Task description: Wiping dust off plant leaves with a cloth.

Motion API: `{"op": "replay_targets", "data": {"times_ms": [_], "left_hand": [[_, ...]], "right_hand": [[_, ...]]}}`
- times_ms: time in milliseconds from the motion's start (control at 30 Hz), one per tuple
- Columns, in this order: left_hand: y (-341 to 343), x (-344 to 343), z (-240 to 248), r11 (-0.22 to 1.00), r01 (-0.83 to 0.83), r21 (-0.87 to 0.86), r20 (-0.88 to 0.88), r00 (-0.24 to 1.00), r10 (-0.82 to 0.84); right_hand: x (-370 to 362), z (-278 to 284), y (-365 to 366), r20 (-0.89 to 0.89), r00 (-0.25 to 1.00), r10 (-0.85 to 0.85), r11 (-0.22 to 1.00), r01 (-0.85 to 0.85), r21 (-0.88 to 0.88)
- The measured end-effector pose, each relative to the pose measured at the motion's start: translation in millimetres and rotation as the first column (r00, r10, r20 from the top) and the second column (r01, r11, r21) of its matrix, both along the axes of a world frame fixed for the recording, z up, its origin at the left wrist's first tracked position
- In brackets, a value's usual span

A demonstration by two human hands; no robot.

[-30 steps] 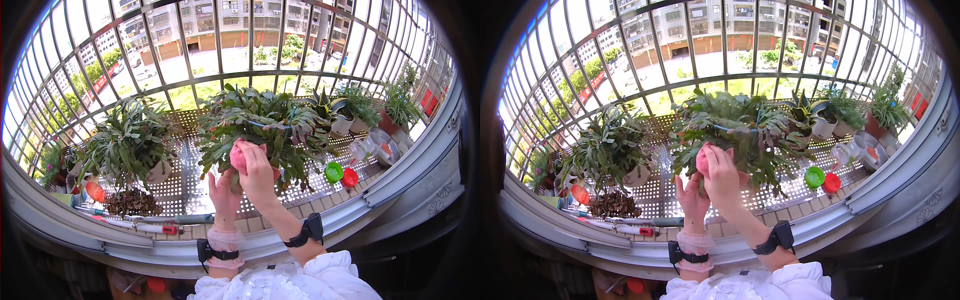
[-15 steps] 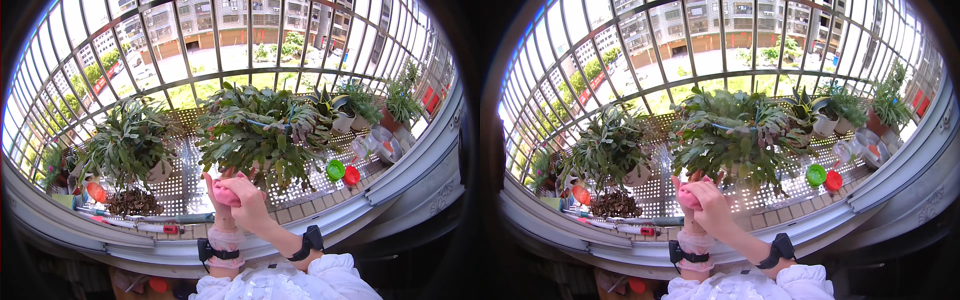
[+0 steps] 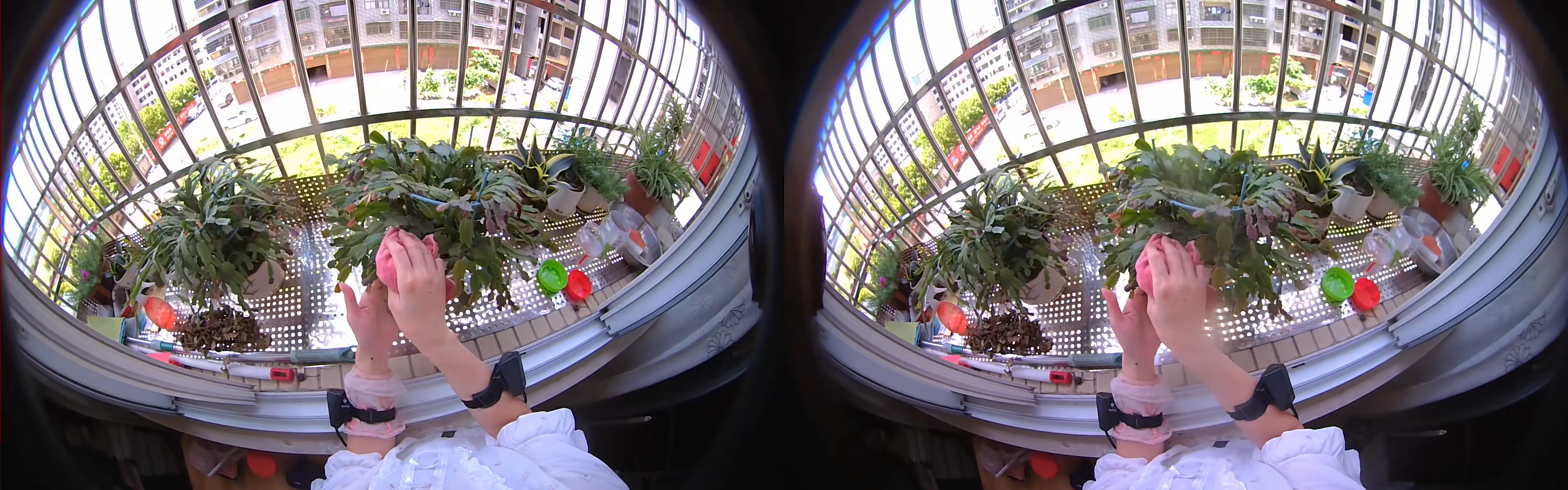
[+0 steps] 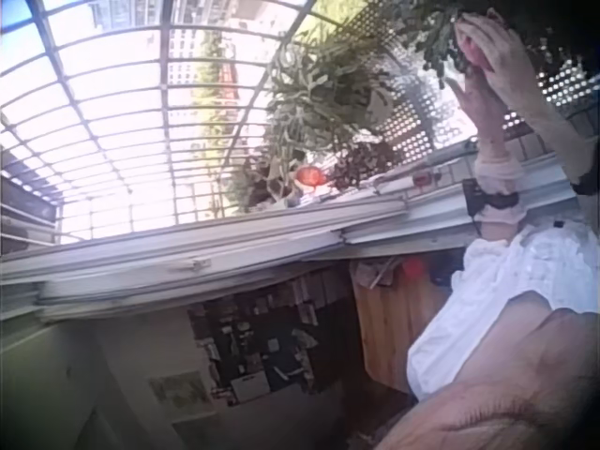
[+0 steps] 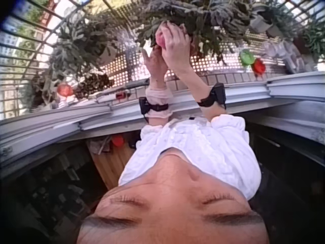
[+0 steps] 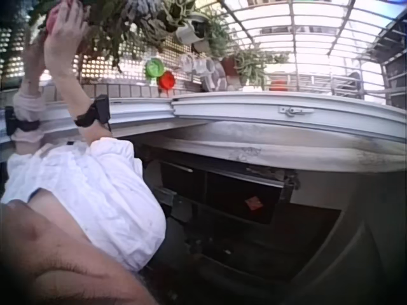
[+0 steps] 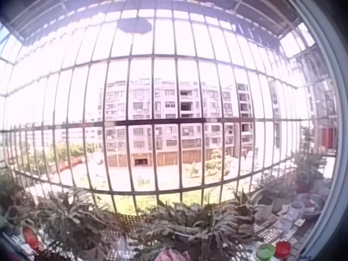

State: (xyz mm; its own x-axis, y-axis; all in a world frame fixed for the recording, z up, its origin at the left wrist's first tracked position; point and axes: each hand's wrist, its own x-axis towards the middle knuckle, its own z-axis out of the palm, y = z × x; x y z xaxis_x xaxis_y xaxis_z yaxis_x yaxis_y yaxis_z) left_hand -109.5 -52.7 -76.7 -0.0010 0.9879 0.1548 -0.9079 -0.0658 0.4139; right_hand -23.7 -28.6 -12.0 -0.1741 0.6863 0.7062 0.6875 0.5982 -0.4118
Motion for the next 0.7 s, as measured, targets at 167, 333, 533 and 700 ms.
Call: {"op": "replay_targets", "data": {"times_ms": [167, 333, 533, 700], "left_hand": [[-1.4, 10.4, 7.5, 0.987, -0.13, -0.094, 0.05, 0.99, 0.135], [10.9, -6.0, -33.7, 0.982, 0.031, 0.187, 0.171, 0.983, -0.063], [9.8, -11.4, -21.9, 0.982, 0.105, 0.157, 0.135, 0.983, -0.127], [0.7, 1.9, 9.1, 0.998, -0.033, -0.058, 0.051, 0.998, 0.035]], "right_hand": [[-5.0, -10.7, -22.0, 0.046, 0.993, 0.104, 0.995, -0.104, 0.004], [-1.6, -6.0, -40.7, 0.051, 0.965, 0.259, 0.963, -0.254, -0.088], [42.1, 52.5, -46.7, -0.546, 0.763, 0.346, 0.806, -0.54, -0.244], [40.8, 55.0, -2.6, -0.296, 0.953, 0.063, 0.977, 0.001, 0.212]]}}
